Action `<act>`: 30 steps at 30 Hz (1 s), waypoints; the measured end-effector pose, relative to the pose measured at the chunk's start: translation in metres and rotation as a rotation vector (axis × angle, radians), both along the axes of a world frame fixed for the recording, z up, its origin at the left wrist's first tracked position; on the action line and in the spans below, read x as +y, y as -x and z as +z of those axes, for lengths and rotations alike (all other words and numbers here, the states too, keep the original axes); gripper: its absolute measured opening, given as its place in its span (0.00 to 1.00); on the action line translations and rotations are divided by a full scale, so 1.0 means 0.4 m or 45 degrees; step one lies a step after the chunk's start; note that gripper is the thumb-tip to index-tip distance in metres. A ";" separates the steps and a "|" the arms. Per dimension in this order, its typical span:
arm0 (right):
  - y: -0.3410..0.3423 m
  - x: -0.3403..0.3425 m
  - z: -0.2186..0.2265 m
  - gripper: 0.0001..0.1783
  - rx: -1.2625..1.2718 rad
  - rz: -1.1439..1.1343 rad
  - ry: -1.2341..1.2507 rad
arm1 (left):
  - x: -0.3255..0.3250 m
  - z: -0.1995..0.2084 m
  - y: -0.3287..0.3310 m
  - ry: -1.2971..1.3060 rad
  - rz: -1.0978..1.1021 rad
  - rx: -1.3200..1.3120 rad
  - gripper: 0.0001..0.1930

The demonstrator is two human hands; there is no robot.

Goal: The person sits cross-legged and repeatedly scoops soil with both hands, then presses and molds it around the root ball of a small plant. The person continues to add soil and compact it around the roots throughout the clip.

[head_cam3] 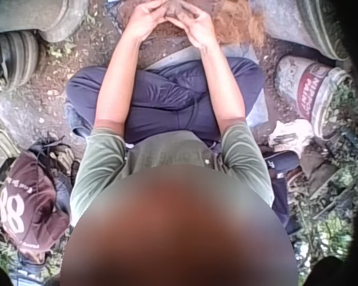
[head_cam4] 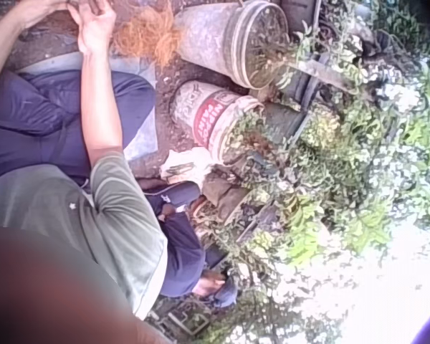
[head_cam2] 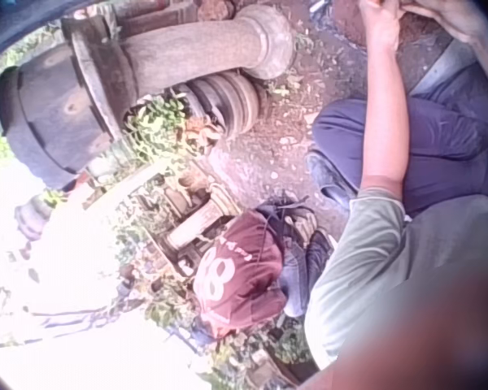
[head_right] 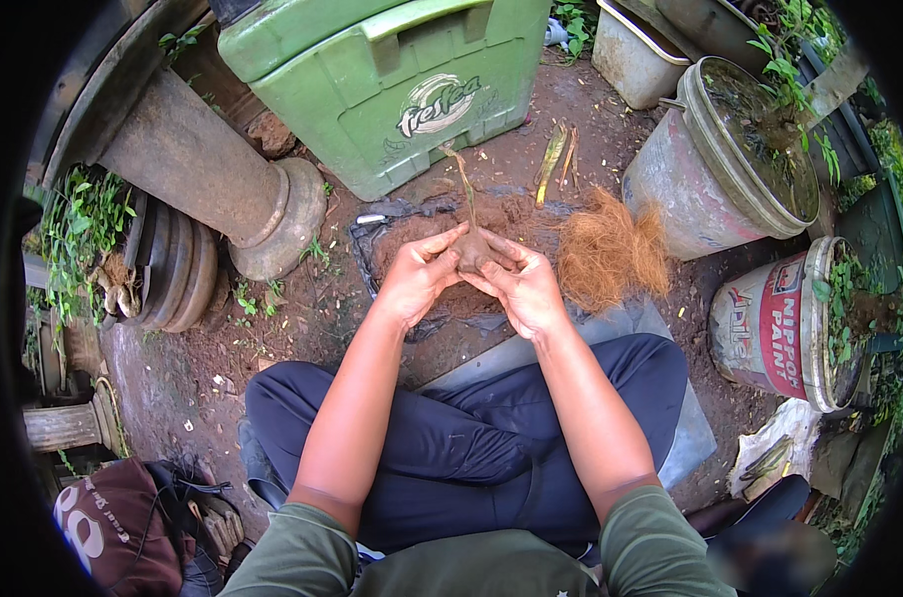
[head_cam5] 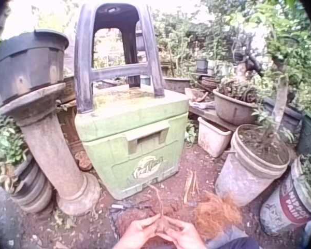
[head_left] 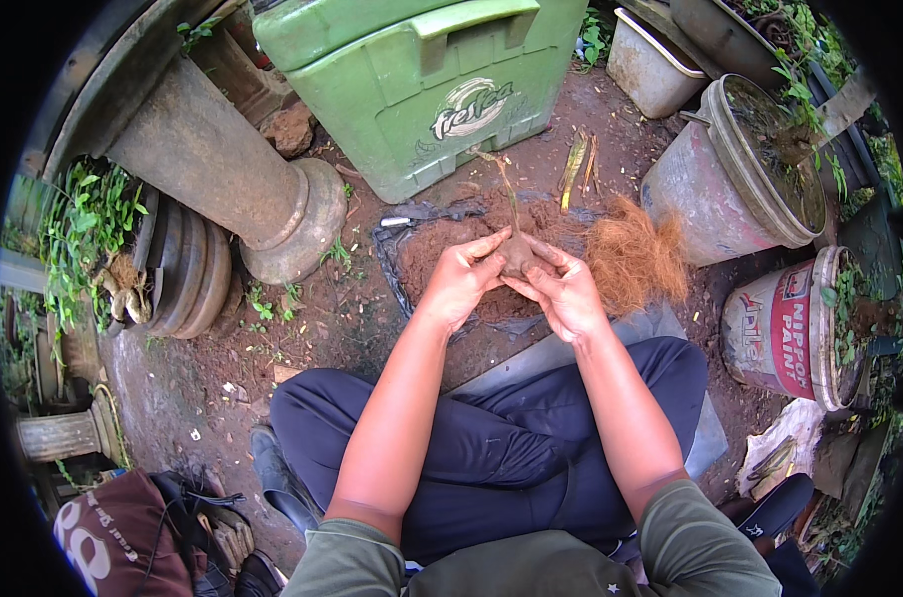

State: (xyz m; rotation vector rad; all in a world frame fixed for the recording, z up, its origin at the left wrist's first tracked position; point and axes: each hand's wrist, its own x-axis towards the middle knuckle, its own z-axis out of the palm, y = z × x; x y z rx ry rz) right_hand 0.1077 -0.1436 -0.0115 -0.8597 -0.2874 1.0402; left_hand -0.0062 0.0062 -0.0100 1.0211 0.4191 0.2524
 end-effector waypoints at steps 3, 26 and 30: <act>-0.005 0.000 0.011 0.26 -0.032 0.044 0.028 | 0.002 -0.002 -0.002 -0.012 0.032 0.048 0.24; 0.095 0.028 0.017 0.35 -2.031 -0.148 0.980 | -0.032 -0.006 -0.021 -0.036 0.072 0.207 0.23; 0.122 0.028 0.023 0.38 -2.019 -0.212 0.981 | -0.036 -0.008 -0.021 -0.202 0.079 0.268 0.23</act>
